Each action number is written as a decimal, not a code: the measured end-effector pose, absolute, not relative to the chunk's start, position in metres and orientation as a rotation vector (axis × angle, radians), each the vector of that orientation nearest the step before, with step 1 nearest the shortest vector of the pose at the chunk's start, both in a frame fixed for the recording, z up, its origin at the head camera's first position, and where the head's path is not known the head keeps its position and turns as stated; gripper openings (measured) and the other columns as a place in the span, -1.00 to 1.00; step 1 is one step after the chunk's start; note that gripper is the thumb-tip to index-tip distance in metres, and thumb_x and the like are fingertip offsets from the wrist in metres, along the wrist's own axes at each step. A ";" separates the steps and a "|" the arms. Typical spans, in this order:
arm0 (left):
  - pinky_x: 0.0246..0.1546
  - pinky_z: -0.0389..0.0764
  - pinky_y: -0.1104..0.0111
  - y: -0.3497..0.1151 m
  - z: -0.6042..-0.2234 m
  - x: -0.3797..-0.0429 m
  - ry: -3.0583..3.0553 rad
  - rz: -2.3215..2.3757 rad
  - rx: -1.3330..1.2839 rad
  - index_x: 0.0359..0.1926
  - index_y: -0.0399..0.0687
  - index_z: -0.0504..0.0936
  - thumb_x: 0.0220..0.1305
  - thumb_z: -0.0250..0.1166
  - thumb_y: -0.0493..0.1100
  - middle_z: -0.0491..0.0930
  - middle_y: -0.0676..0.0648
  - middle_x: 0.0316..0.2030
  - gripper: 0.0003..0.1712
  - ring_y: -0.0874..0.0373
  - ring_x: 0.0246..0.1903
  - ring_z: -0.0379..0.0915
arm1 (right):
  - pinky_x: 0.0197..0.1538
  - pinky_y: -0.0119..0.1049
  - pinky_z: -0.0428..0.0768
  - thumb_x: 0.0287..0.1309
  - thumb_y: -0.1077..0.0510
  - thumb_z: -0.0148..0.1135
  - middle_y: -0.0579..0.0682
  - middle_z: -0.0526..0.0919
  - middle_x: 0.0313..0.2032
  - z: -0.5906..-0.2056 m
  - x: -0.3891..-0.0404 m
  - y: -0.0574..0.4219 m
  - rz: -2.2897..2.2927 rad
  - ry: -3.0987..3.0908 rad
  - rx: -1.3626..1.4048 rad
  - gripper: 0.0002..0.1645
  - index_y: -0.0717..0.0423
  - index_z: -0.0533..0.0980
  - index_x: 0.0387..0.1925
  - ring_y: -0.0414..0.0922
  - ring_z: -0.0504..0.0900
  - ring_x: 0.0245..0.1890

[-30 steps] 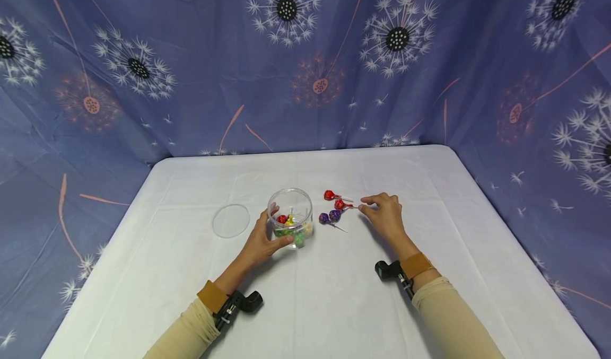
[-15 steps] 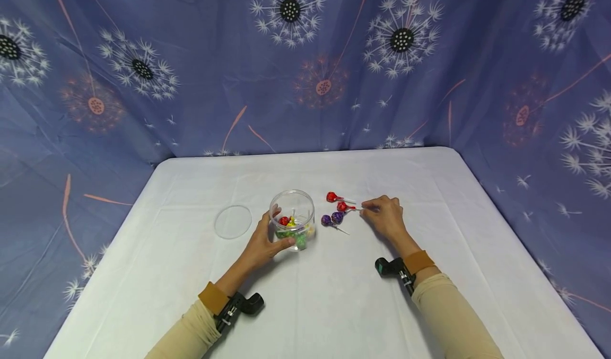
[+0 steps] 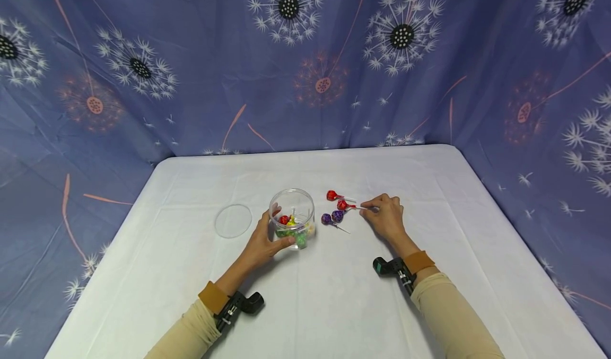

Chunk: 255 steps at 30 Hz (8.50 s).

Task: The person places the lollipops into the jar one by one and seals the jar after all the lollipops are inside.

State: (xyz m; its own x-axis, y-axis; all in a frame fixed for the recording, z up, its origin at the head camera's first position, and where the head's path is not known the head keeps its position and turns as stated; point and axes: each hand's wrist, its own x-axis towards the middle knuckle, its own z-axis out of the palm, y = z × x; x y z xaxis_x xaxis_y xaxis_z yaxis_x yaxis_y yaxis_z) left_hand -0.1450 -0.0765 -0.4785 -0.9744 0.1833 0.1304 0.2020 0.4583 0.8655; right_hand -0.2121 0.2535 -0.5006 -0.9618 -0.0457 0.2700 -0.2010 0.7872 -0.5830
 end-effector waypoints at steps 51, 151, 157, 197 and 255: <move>0.39 0.13 0.00 -0.075 -0.478 -0.144 -2.674 -1.574 -0.333 0.42 -0.09 0.08 -0.04 0.48 0.05 0.20 -0.14 0.37 0.09 -0.08 0.38 0.08 | -0.12 -0.39 0.24 0.11 0.15 0.32 0.01 0.62 -0.29 -0.428 -0.191 0.214 1.439 -2.314 0.268 -0.84 0.11 0.68 -0.27 -0.28 0.31 -0.20; 0.38 0.11 -0.03 -0.076 -0.479 -0.144 -2.678 -1.587 -0.323 0.43 -0.08 0.06 -0.03 0.47 0.09 0.17 -0.19 0.39 0.10 -0.13 0.39 0.06 | -0.22 -0.30 0.26 -0.03 0.09 0.42 0.11 0.66 -0.24 -0.481 -0.166 0.193 1.260 -2.602 0.131 -0.74 0.11 0.69 -0.25 -0.02 0.38 -0.27; 0.39 0.10 -0.03 -0.075 -0.478 -0.144 -2.683 -1.604 -0.315 0.43 -0.05 0.05 -0.03 0.46 0.10 0.16 -0.18 0.39 0.10 -0.12 0.39 0.04 | -0.09 -0.13 0.23 -0.06 0.08 0.44 0.08 0.66 -0.26 -0.496 -0.166 0.192 1.198 -2.642 0.130 -0.80 0.06 0.71 -0.34 0.00 0.38 -0.23; 0.37 0.14 -0.04 -0.076 -0.481 -0.144 -2.652 -1.605 -0.352 0.43 -0.07 0.06 -0.04 0.48 0.07 0.18 -0.17 0.38 0.10 -0.10 0.38 0.07 | -0.18 -0.23 0.16 -0.09 0.19 0.44 0.07 0.64 -0.42 -0.486 -0.168 0.186 1.184 -2.389 0.154 -0.87 0.11 0.71 -0.40 -0.08 0.35 -0.33; 0.35 0.18 -0.02 -0.078 -0.478 -0.144 -2.654 -1.612 -0.353 0.44 -0.04 0.04 -0.03 0.47 0.10 0.20 -0.14 0.37 0.12 -0.10 0.35 0.11 | -0.05 -0.05 0.32 -0.05 0.07 0.42 -0.01 0.64 -0.24 -0.399 -0.192 0.109 0.695 -2.486 0.659 -0.89 0.01 0.70 -0.45 -0.01 0.41 -0.18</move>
State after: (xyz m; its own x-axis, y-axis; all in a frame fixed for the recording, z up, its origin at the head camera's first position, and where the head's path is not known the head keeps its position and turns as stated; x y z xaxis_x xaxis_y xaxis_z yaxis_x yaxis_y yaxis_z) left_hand -0.1439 -0.0780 -0.4777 -0.9743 0.1834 0.1309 0.2008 0.4424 0.8741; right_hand -0.1917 0.1088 -0.3991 -0.7725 -0.3157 0.5510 -0.5557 0.7560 -0.3459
